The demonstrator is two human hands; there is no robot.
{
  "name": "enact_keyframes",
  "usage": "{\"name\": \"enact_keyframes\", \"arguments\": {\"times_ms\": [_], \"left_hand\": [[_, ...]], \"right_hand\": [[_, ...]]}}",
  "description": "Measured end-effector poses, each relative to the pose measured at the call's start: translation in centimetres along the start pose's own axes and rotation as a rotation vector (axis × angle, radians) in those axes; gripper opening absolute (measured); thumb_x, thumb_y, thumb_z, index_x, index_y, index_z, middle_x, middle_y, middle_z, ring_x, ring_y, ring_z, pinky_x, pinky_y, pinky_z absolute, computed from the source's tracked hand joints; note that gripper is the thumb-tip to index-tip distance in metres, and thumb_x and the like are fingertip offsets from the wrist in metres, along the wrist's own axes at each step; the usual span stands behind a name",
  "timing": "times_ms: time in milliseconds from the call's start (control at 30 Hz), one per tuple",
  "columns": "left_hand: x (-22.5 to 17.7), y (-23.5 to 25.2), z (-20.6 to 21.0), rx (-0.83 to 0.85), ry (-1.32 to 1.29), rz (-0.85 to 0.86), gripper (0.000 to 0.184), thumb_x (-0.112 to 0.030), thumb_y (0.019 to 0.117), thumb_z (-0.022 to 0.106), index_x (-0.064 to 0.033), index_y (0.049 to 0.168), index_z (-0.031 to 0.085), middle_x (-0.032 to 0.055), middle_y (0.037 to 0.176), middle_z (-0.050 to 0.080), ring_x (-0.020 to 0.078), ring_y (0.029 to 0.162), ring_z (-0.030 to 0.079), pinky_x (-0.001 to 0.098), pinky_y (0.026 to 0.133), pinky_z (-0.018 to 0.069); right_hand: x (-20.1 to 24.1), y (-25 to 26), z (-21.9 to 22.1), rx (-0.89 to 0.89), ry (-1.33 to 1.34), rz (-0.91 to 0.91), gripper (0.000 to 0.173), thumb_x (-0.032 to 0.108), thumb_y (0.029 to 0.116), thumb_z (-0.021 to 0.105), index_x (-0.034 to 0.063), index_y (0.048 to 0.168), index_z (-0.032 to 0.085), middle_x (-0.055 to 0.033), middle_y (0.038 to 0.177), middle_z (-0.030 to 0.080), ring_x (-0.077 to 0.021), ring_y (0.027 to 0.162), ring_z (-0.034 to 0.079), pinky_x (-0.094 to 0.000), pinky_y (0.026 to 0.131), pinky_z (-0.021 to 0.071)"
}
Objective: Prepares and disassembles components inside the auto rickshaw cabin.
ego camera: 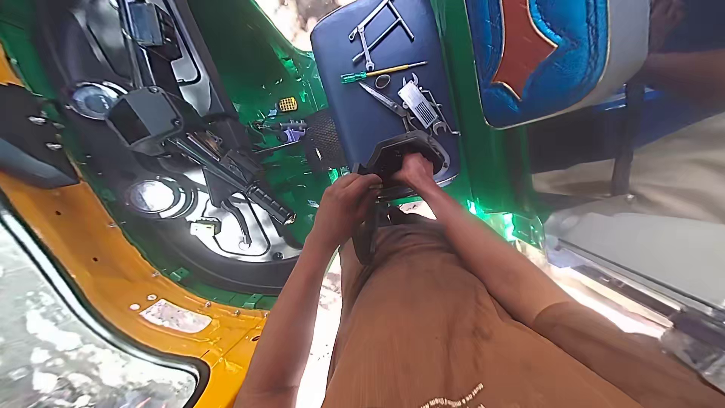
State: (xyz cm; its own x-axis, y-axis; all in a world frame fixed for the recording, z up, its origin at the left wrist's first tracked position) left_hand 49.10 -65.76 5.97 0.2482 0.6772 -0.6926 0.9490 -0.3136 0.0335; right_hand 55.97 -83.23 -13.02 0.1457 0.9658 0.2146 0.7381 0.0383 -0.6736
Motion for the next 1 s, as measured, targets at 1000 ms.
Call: {"name": "enact_keyframes", "arguments": {"times_ms": [1000], "left_hand": [[1.2,0.0,-1.2,-0.035,-0.018,0.039,0.020,-0.019,0.1024,0.062,-0.0106,0.117,0.073,0.0056,0.101,0.073,0.0150,0.091,0.070,0.0335,0.083,0.0582]], "right_hand": [[1.2,-1.7,0.0,-0.067,-0.169,-0.664,0.029,0.041,0.0918,0.073,0.0264,0.117,0.075,-0.0113,0.126,0.067,-0.0397,0.128,0.055,-0.0636,0.099,0.0481]]}}
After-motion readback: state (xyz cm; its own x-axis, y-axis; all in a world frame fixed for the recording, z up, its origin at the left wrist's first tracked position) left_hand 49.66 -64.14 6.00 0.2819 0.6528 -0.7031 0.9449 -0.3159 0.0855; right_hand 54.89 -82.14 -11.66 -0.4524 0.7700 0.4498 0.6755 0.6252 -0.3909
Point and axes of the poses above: each hand's wrist, its own y-axis towards the middle knuckle, its own z-axis out of the palm, x = y × z, the point moved 8 cm from there along y, towards the middle knuckle
